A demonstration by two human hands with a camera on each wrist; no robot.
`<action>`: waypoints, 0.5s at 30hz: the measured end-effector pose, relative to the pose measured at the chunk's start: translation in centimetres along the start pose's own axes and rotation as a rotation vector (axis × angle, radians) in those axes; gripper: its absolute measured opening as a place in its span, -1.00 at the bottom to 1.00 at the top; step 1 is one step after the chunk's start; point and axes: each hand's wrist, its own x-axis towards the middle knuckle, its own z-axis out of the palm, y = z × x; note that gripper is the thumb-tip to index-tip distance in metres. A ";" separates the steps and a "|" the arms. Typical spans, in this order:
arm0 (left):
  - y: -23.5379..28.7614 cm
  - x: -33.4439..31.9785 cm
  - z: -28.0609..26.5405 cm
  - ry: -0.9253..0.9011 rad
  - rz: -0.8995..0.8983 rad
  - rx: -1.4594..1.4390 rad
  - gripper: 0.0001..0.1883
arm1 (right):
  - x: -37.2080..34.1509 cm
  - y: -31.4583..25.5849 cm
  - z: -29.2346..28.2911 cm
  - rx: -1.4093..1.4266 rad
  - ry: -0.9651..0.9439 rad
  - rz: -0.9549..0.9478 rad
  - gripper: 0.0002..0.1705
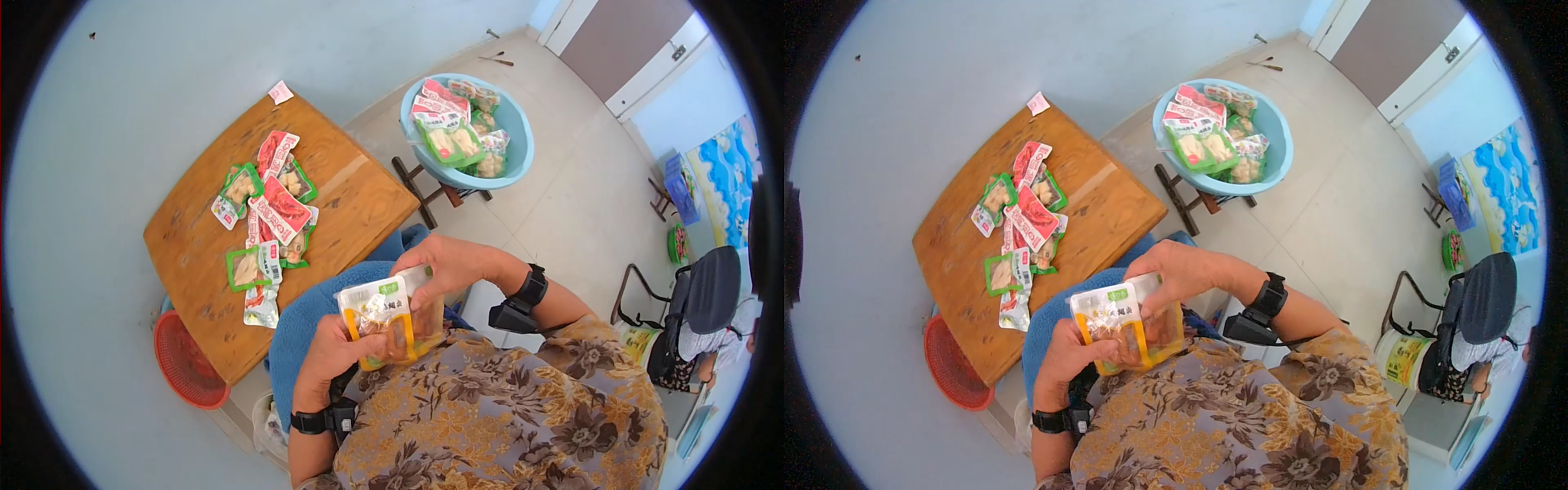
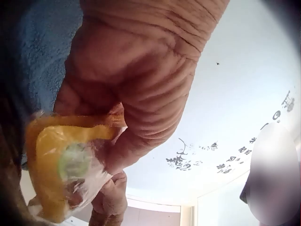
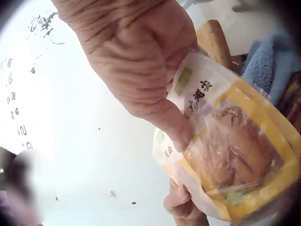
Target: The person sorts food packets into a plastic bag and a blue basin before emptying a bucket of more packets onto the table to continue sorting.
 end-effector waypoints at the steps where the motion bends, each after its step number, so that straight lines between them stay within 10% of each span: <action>1: 0.0 0.1 -0.1 0.016 -0.036 -0.045 -0.76 | 0.0 0.2 0.0 0.065 0.019 0.056 -0.54; 7: 0.4 0.3 0.0 0.013 -0.124 -0.132 -0.74 | 0.1 2.5 1.0 0.506 -0.202 0.128 -0.56; 15: -1.4 0.8 -0.4 -0.022 -0.189 -0.495 -0.37 | 0.6 5.8 2.0 0.704 -0.023 0.187 -0.59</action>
